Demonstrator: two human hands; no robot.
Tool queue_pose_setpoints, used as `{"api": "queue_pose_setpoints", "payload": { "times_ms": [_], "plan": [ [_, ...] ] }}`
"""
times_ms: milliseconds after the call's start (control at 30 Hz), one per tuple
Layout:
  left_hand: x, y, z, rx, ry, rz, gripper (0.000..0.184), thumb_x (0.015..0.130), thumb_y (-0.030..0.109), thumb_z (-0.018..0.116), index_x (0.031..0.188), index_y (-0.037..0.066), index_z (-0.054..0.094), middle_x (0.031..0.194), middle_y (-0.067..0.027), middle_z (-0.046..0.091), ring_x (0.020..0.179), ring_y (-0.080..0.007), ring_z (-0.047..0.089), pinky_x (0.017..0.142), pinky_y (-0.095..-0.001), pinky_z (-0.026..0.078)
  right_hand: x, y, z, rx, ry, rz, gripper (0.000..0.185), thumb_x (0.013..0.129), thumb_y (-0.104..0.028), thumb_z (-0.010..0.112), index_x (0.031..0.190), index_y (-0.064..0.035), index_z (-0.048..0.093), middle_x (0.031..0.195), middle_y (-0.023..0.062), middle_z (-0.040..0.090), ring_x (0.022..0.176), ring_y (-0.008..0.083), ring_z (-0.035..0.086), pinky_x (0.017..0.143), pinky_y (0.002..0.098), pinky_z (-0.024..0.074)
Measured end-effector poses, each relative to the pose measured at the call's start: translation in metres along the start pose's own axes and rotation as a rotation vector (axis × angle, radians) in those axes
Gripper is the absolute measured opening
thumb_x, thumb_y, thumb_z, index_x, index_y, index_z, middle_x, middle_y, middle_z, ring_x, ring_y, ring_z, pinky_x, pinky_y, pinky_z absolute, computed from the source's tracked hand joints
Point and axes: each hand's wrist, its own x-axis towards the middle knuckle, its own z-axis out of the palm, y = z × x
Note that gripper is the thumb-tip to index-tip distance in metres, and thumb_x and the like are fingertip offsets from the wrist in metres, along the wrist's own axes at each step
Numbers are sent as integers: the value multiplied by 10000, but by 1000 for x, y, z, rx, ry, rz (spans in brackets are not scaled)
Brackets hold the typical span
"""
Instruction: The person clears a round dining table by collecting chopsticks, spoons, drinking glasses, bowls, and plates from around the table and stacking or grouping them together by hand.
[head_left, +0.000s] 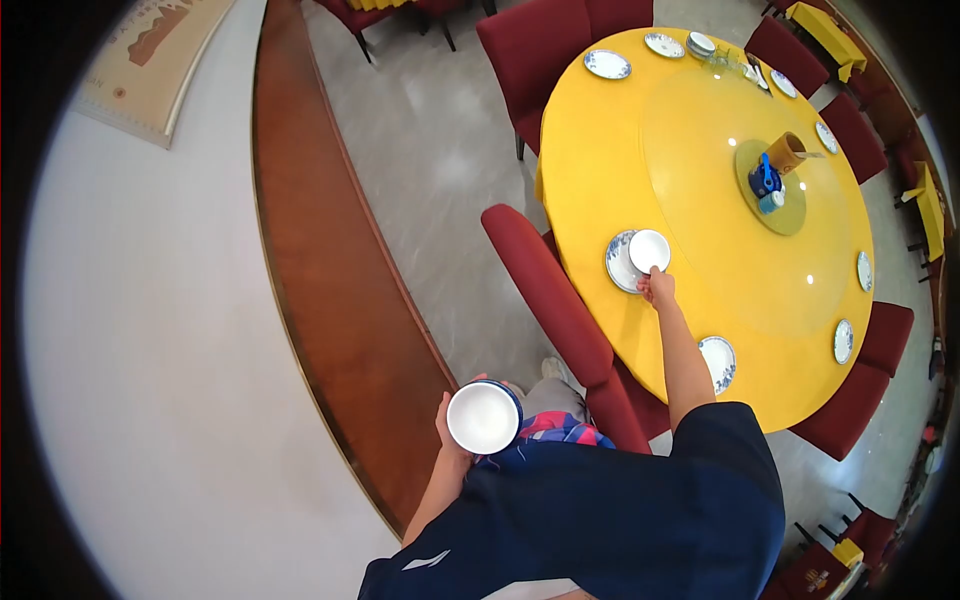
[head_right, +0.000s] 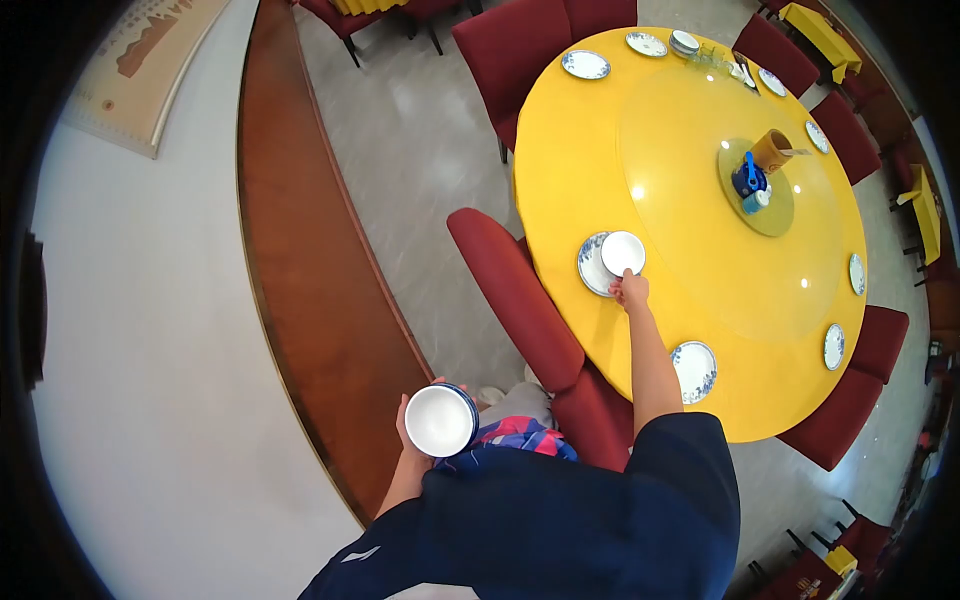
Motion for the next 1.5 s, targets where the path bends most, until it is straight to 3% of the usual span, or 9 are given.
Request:
{"api": "queue_pose_setpoints", "payload": {
  "times_ms": [267,433,667,833,1033,1233,1267,1367,1500],
  "plan": [
    [98,94,13,-96,-169,-88,706,923,605,368,1401,92,457,1374,-252,472,1274,-456,440,1051,-569,379,-52,-54,53,-95,-54,-166,323,906,-248,528,757,32,592,604,90,592,419,128,529,354,243,374],
    [191,187,25,-66,-407,-126,695,958,536,346,1456,52,364,1387,-236,485,1284,-384,478,1055,-510,413,-186,-142,175,-215,-357,-335,320,927,-258,567,740,0,598,548,50,563,402,118,514,365,238,386],
    [279,322,61,39,-218,-240,613,973,479,411,1391,33,454,1366,-196,524,1241,-358,527,1033,-498,441,-291,-233,371,-505,-734,-210,362,965,-273,546,767,23,608,575,52,599,429,132,577,422,234,439],
    [341,402,86,37,-423,-364,636,969,491,415,1418,41,425,1343,-171,548,1216,-325,553,1021,-461,456,-273,-266,461,-703,-771,-249,386,957,-256,535,739,51,623,557,82,607,446,157,614,449,268,467],
    [430,468,127,132,-280,-313,657,976,493,388,1434,22,390,1332,-174,553,1220,-320,545,1030,-441,444,-201,-328,536,-851,-755,-299,390,960,-288,501,855,59,646,643,141,662,509,208,666,519,328,548],
    [535,545,187,330,-356,-382,679,987,518,316,1423,4,393,1322,-161,554,1222,-310,533,1043,-442,427,-126,-414,609,-1233,-400,-689,476,858,-454,596,957,10,631,771,201,677,727,407,657,706,497,524],
    [550,557,202,354,-346,-338,668,990,515,311,1414,9,410,1321,-156,554,1220,-307,532,1043,-438,425,-117,-438,621,-1186,-425,-604,527,842,-451,623,1166,-42,557,874,226,678,795,426,659,746,502,520],
    [599,596,252,449,-256,-265,658,993,505,300,1413,12,417,1345,-160,535,1237,-313,516,1050,-431,415,-84,-488,660,-802,-538,-683,698,860,-459,621,1399,-90,375,947,287,644,893,426,644,825,480,499],
    [671,633,302,438,-205,-161,645,992,486,294,1412,12,420,1370,-162,513,1263,-315,493,1062,-423,399,-20,-541,705,-529,-639,-533,583,917,-230,538,1448,-111,329,1261,225,571,1123,370,582,916,456,476]
  ]
}}
